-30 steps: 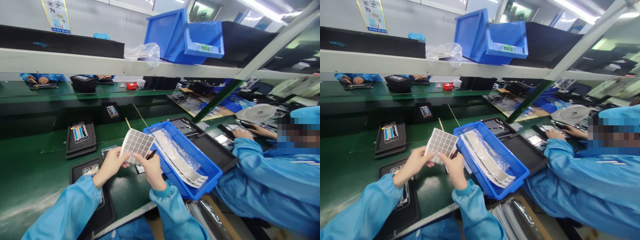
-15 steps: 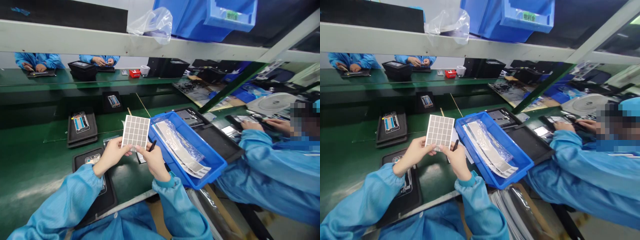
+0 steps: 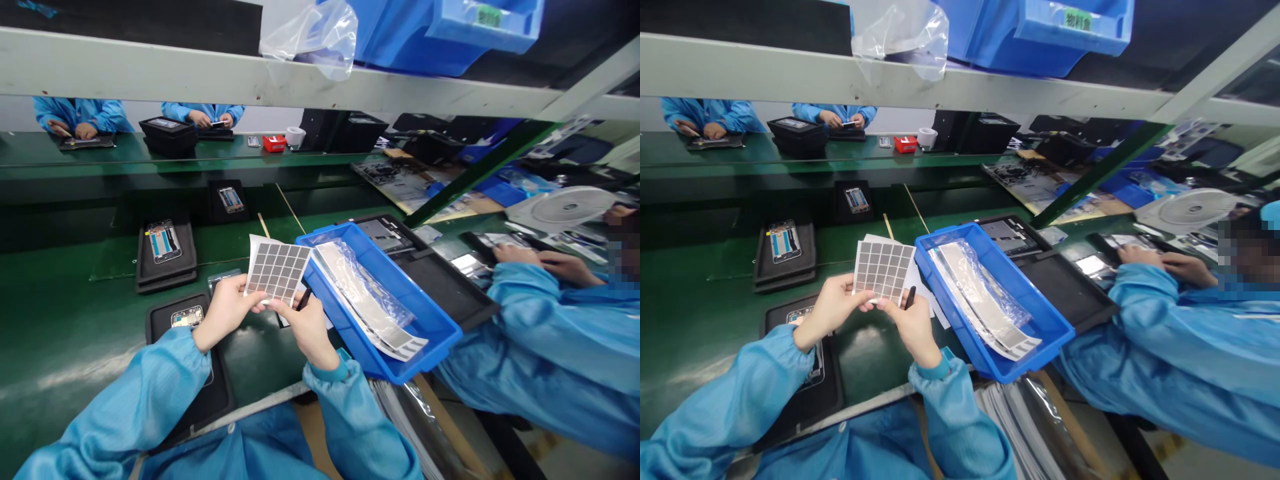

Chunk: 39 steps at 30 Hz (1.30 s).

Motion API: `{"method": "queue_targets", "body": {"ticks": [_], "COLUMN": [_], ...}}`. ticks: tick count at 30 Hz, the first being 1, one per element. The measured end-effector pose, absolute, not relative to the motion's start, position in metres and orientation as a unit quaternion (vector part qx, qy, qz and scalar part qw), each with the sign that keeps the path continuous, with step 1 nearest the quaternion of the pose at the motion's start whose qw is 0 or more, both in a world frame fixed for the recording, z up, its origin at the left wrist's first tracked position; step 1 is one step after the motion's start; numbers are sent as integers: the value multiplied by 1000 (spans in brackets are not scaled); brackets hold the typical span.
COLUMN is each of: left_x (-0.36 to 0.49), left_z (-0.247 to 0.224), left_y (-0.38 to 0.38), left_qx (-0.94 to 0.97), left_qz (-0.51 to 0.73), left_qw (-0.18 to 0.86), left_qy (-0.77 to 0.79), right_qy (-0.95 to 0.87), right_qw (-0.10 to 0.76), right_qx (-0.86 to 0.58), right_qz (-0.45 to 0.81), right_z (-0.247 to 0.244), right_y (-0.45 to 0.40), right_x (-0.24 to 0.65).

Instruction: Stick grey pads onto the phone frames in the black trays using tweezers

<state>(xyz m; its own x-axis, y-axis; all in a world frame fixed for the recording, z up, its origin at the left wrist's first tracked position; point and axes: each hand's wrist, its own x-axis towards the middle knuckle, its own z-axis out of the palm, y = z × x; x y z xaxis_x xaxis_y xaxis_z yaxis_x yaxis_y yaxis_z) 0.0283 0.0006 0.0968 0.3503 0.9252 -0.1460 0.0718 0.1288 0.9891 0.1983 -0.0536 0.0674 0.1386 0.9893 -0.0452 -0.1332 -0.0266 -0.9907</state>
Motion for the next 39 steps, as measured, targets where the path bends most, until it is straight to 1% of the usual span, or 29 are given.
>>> {"method": "queue_targets", "body": {"ticks": [2,4,9,13,15,16,18,19,21,22,24,26,28,29,30,31,32,34,36,37,39], "left_x": [25,20,1,-18,-26,-29,-33,-33,-31,-28,-23,-20,-18,-17,-17,-16,-13,-6,5,10,17], "left_z": [98,99,89,79,78,79,80,79,72,66,51,34,20,15,12,11,11,12,13,14,13], "left_y": [0,-2,-15,-24,-23,-20,-12,-7,3,7,10,8,0,-4,-9,-14,-18,-27,-35,-40,-48], "left_qx": [575,593,617,630,668,704,785,818,863,885,930,963,975,976,976,975,973,966,958,954,947], "left_qz": [321,273,161,133,150,171,237,272,317,311,247,165,115,104,89,72,55,24,7,6,2], "left_qw": [613,630,654,640,586,532,387,309,178,123,34,1,13,24,29,33,35,39,44,47,42], "left_qy": [437,421,407,420,434,438,422,401,351,325,268,214,190,190,197,208,222,253,282,295,318], "right_qy": [-419,-387,-269,-296,-321,-335,-398,-450,-615,-669,-744,-784,-790,-780,-766,-747,-724,-663,-586,-539,-449], "right_qw": [549,560,641,674,678,681,673,662,572,532,449,355,268,240,232,246,278,375,453,473,488], "right_qx": [-507,-506,-487,-477,-477,-483,-487,-480,-415,-404,-396,-418,-461,-482,-501,-517,-530,-551,-563,-571,-569], "right_qz": [515,530,529,481,458,437,389,360,349,327,298,291,304,318,330,339,344,342,368,399,486], "right_z": [66,68,71,61,56,55,58,61,66,68,64,52,38,32,27,25,24,27,30,30,26], "right_y": [-52,-49,-36,-33,-38,-43,-58,-67,-88,-99,-121,-141,-158,-164,-168,-170,-169,-159,-139,-126,-100], "right_x": [201,204,212,207,204,205,210,215,227,233,245,257,270,276,281,285,287,284,269,259,235]}}
